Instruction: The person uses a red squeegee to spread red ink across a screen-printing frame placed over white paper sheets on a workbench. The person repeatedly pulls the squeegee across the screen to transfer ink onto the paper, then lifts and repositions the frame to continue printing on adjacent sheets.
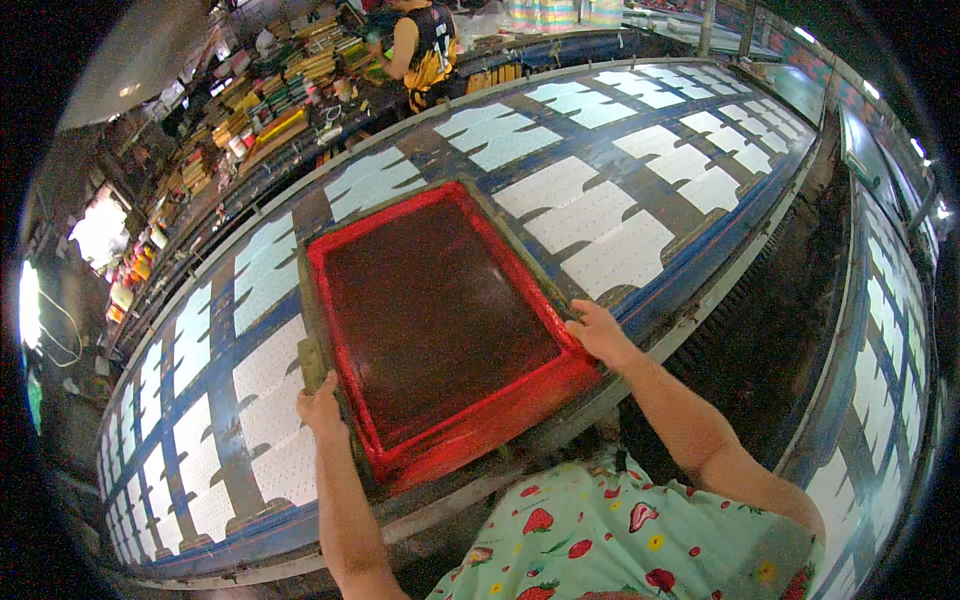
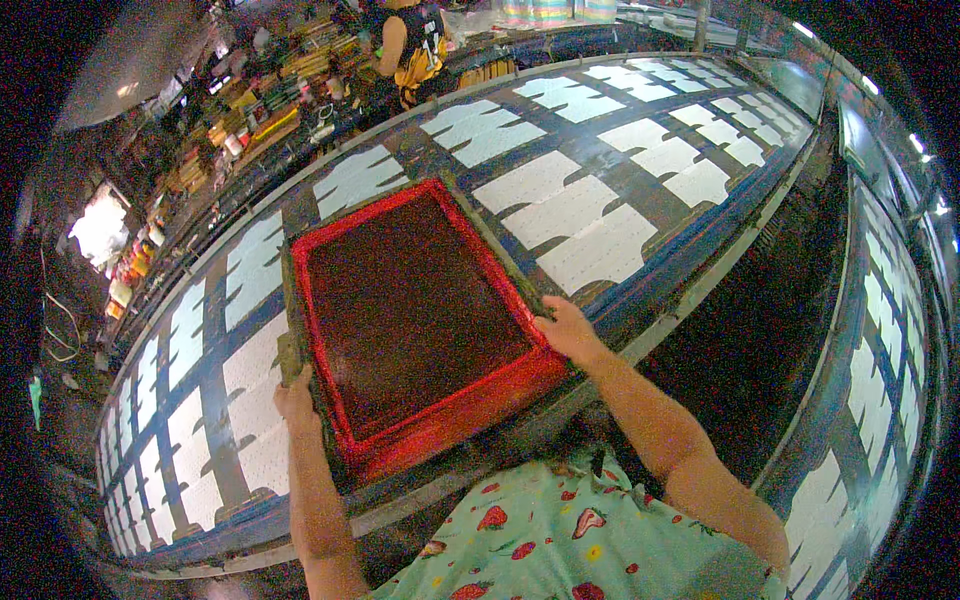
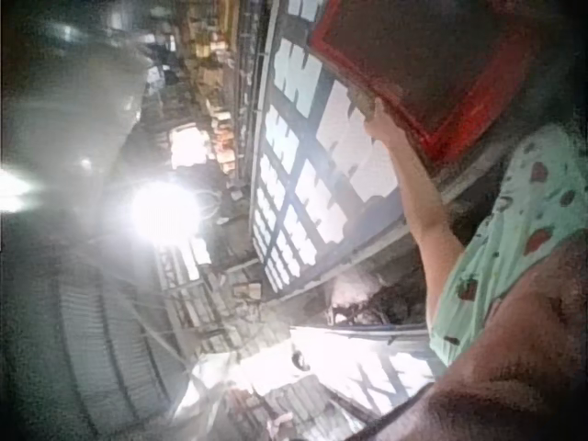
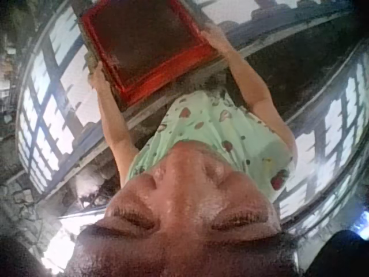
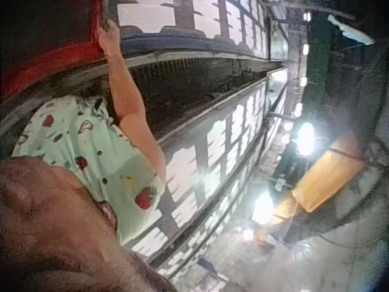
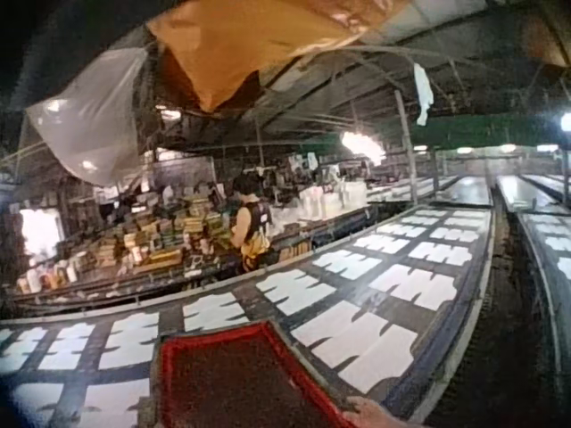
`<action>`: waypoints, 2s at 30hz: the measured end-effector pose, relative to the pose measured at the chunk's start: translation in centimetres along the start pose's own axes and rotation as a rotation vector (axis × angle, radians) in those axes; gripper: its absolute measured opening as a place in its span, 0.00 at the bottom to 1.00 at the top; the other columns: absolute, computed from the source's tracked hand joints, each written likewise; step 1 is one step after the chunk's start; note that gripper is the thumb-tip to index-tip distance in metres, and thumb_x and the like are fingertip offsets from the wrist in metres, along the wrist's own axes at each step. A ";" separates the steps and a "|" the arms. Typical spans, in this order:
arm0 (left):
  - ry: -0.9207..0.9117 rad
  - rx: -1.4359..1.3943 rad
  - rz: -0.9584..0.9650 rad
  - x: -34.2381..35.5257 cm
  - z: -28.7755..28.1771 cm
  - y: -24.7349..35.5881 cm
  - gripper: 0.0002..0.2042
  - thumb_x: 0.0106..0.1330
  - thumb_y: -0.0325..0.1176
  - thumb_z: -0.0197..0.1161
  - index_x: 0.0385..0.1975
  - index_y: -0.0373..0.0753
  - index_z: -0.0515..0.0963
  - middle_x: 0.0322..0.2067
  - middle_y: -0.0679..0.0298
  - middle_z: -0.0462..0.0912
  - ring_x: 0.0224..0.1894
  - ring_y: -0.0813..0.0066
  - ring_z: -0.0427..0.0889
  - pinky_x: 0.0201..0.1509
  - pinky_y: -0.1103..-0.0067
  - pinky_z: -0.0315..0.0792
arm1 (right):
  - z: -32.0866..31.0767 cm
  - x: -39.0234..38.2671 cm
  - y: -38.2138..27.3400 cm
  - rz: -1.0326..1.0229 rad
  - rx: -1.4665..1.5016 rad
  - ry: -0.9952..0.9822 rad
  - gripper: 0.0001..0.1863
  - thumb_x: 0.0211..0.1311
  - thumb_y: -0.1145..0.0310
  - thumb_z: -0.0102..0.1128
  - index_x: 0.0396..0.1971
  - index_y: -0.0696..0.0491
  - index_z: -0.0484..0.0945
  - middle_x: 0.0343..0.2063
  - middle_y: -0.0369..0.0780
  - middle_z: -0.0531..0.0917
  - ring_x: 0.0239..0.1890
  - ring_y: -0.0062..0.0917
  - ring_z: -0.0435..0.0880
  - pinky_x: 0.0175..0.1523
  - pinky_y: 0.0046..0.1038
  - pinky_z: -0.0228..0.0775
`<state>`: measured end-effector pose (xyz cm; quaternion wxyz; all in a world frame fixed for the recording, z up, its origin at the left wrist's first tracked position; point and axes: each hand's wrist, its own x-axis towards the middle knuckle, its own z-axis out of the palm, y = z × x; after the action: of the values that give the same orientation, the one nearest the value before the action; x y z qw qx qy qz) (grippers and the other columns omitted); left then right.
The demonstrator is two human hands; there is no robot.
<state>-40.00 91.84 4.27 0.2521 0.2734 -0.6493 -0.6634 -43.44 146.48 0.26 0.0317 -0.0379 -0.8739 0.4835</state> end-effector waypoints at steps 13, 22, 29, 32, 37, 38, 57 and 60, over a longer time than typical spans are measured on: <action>-0.008 -0.041 0.035 -11.4 21.7 1.1 0.17 0.64 0.22 0.77 0.52 0.32 0.84 0.46 0.59 0.89 0.44 0.66 0.87 0.51 0.67 0.81 | -18.9 11.0 8.4 -0.050 -0.057 0.008 0.23 0.65 0.51 0.72 0.56 0.46 0.91 0.51 0.56 0.90 0.60 0.52 0.87 0.68 0.45 0.78; 0.100 -0.025 -0.051 -19.9 38.2 -4.0 0.20 0.65 0.23 0.77 0.56 0.30 0.81 0.48 0.57 0.89 0.47 0.64 0.87 0.54 0.68 0.80 | -31.1 18.2 19.5 0.104 -0.065 0.080 0.20 0.64 0.57 0.74 0.53 0.48 0.92 0.56 0.51 0.90 0.63 0.49 0.86 0.72 0.42 0.75; 0.054 -0.033 -0.055 -22.3 43.7 -4.4 0.19 0.66 0.23 0.77 0.56 0.29 0.81 0.49 0.57 0.89 0.49 0.65 0.86 0.56 0.68 0.79 | -36.1 20.2 23.2 0.046 0.045 0.041 0.20 0.64 0.60 0.74 0.53 0.52 0.91 0.56 0.49 0.90 0.63 0.47 0.86 0.72 0.41 0.75; 0.069 0.024 -0.035 -22.6 44.5 -4.6 0.19 0.66 0.23 0.76 0.55 0.29 0.82 0.49 0.57 0.89 0.48 0.65 0.86 0.56 0.68 0.79 | -37.5 20.5 23.4 0.002 0.045 0.006 0.21 0.65 0.61 0.74 0.55 0.52 0.90 0.57 0.50 0.89 0.63 0.48 0.85 0.72 0.42 0.74; 0.056 0.074 -0.043 -22.4 44.4 -5.1 0.19 0.66 0.25 0.78 0.54 0.29 0.82 0.48 0.58 0.89 0.48 0.65 0.86 0.56 0.67 0.79 | -37.9 17.5 20.2 -0.222 -0.424 0.031 0.28 0.65 0.64 0.76 0.66 0.50 0.83 0.62 0.53 0.83 0.67 0.49 0.79 0.71 0.45 0.72; 0.053 0.057 -0.066 -22.3 44.3 -5.3 0.19 0.66 0.26 0.78 0.54 0.30 0.82 0.48 0.58 0.89 0.48 0.64 0.86 0.56 0.67 0.78 | -37.8 16.2 19.2 -0.360 -0.543 0.052 0.32 0.62 0.63 0.78 0.68 0.46 0.82 0.66 0.54 0.79 0.70 0.53 0.75 0.73 0.50 0.70; 0.198 0.550 0.066 -21.6 43.8 -8.4 0.29 0.79 0.50 0.62 0.66 0.29 0.79 0.60 0.39 0.82 0.64 0.40 0.79 0.70 0.54 0.72 | -28.3 11.2 6.3 -0.665 -0.852 -0.737 0.27 0.60 0.69 0.64 0.61 0.42 0.87 0.56 0.42 0.90 0.58 0.44 0.89 0.63 0.49 0.81; 0.205 0.512 0.248 -21.9 43.8 -8.2 0.26 0.81 0.43 0.59 0.70 0.30 0.77 0.63 0.39 0.79 0.66 0.39 0.77 0.72 0.54 0.71 | -28.8 11.4 4.6 -0.598 -0.848 -0.755 0.27 0.58 0.68 0.66 0.60 0.41 0.88 0.54 0.44 0.90 0.56 0.46 0.89 0.61 0.51 0.82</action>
<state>-54.16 138.87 -2.85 0.3181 0.3123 -0.7950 -0.4115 -51.98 174.27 11.85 -0.1625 0.3712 -0.9130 0.0463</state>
